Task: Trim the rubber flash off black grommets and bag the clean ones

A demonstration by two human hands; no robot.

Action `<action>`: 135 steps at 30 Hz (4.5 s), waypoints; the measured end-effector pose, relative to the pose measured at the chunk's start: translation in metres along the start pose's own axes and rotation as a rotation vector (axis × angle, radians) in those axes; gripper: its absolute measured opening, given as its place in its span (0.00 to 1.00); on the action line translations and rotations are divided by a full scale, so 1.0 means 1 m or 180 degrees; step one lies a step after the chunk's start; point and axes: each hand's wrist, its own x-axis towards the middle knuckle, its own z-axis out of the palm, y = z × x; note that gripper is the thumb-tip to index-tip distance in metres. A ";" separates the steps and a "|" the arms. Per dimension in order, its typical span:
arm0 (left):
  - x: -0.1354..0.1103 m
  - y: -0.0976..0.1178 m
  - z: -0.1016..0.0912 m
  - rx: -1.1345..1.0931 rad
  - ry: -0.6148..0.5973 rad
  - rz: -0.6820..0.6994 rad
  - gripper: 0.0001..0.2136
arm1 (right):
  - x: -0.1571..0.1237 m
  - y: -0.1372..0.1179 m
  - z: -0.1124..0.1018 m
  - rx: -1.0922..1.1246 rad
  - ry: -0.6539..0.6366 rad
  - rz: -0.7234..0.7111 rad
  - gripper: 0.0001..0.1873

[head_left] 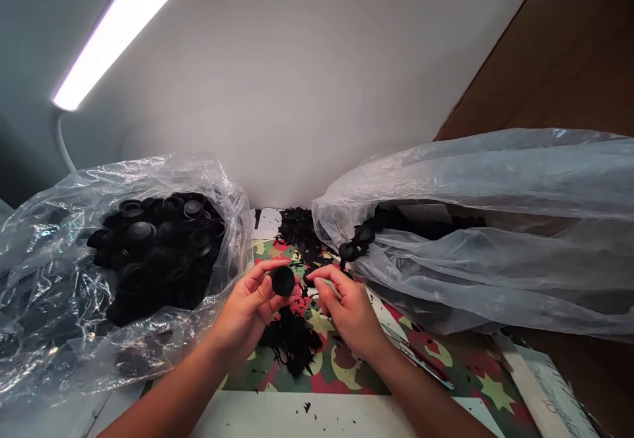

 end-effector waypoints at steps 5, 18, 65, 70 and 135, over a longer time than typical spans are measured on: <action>-0.002 0.000 0.002 -0.0353 -0.0119 -0.0359 0.17 | 0.000 0.002 0.000 -0.0023 0.0113 -0.0151 0.12; -0.003 0.000 0.002 -0.0164 -0.0250 -0.0270 0.17 | 0.000 0.001 0.000 -0.0021 0.0050 -0.0129 0.13; 0.045 0.023 0.024 0.5643 -0.0574 0.0786 0.15 | 0.012 -0.004 -0.036 0.0564 0.1212 -0.0726 0.28; 0.070 -0.017 0.025 0.5194 -0.0633 0.0615 0.19 | 0.008 0.001 -0.025 0.0574 0.1097 -0.0923 0.36; 0.017 -0.007 0.005 0.0685 0.0289 0.0008 0.24 | 0.000 -0.005 -0.009 0.0187 0.0025 -0.0417 0.09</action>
